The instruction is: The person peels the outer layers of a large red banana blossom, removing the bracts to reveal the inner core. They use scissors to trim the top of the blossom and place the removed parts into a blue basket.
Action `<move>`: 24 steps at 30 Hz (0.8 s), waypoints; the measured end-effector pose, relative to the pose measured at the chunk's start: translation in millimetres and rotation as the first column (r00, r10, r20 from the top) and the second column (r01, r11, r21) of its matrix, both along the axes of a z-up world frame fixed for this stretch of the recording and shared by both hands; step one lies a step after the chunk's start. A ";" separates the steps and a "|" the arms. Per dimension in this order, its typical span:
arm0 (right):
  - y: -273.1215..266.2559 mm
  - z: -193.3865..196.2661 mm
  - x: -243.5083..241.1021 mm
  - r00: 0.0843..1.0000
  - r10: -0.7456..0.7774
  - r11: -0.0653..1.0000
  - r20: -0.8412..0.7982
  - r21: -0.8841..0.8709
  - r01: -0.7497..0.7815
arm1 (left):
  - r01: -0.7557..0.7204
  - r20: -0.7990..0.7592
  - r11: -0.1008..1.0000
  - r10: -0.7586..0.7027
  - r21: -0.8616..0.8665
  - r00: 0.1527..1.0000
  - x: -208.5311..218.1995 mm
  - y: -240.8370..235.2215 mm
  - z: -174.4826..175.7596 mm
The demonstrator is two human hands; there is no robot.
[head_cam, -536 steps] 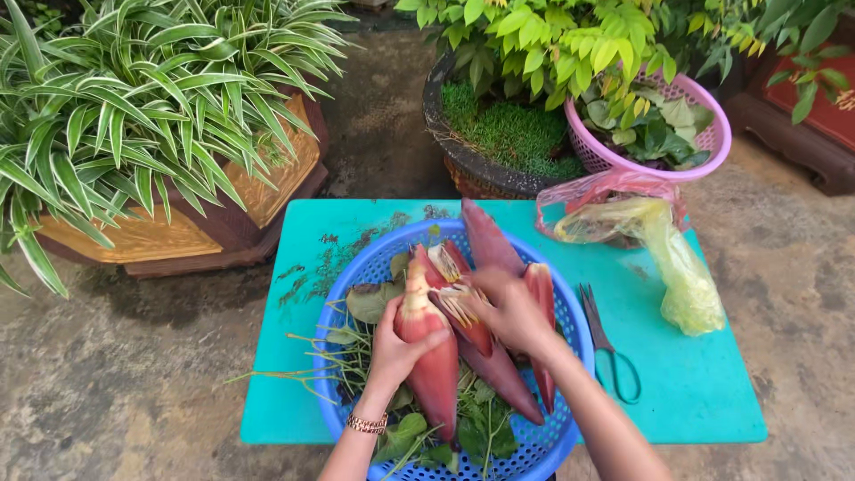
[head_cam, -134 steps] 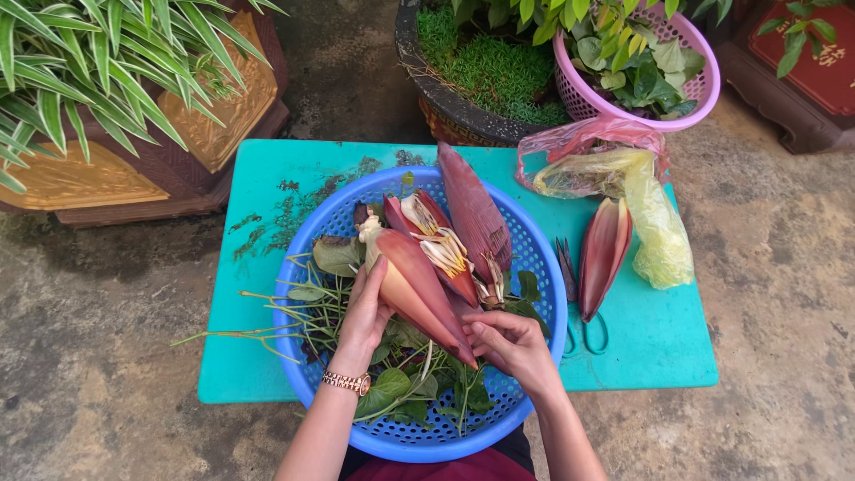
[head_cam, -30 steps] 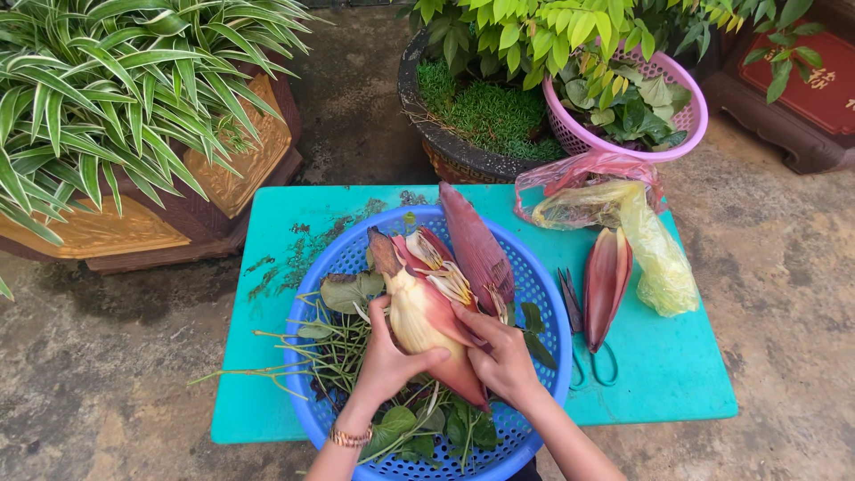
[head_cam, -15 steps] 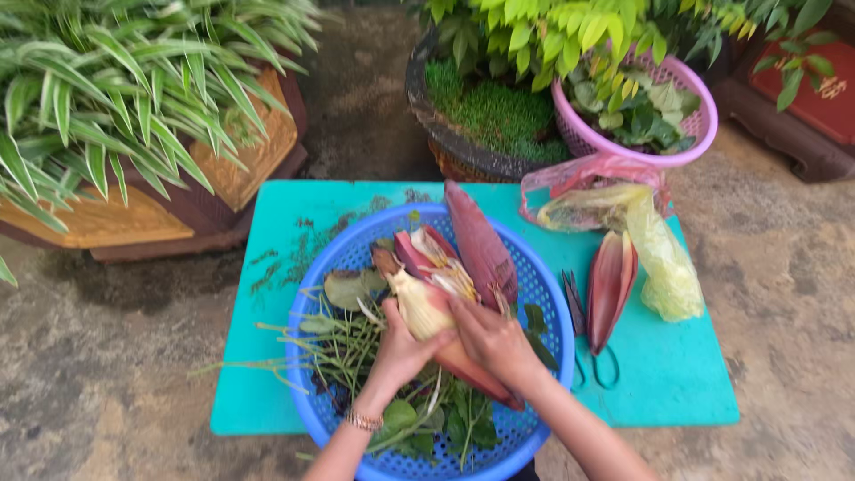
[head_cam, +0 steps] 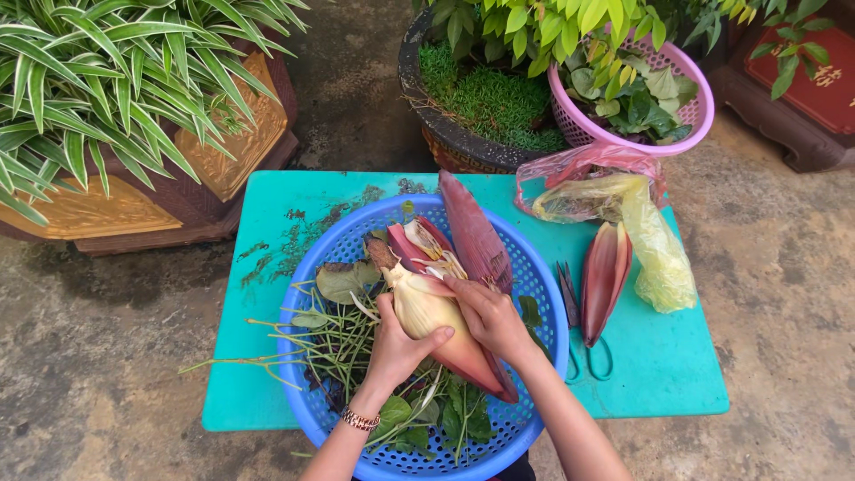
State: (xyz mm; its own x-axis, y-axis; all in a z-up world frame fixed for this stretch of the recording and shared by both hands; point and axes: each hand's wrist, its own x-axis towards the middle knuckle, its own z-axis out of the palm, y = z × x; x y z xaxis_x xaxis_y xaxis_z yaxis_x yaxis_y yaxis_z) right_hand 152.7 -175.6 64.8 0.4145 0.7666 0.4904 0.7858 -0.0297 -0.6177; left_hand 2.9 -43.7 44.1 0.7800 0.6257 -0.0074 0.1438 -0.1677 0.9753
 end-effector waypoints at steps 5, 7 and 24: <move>-4.6 -7.0 -0.2 0.991 -0.135 0.988 -0.006 0.080 0.135 | 0.032 0.045 0.986 -0.025 -0.162 0.999 -0.8 0.9 16.3; -5.6 -0.5 5.4 0.950 -0.281 0.960 -0.138 -0.043 0.277 | 0.166 0.090 0.986 -0.165 -0.002 0.982 -10.2 -4.7 22.5; -38.2 -8.5 27.2 0.766 -0.395 0.865 -0.506 0.075 0.496 | 0.378 0.510 0.579 0.078 -0.723 0.856 -22.4 23.6 11.8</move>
State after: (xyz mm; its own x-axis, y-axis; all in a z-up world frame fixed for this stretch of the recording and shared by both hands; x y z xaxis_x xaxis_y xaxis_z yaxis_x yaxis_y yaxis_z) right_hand 180.0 -213.8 56.4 0.8981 0.3481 0.2689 0.3351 -0.1456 -0.9309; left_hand -19.5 -20.1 55.9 0.9071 0.4170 -0.0577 -0.2833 0.7060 0.6491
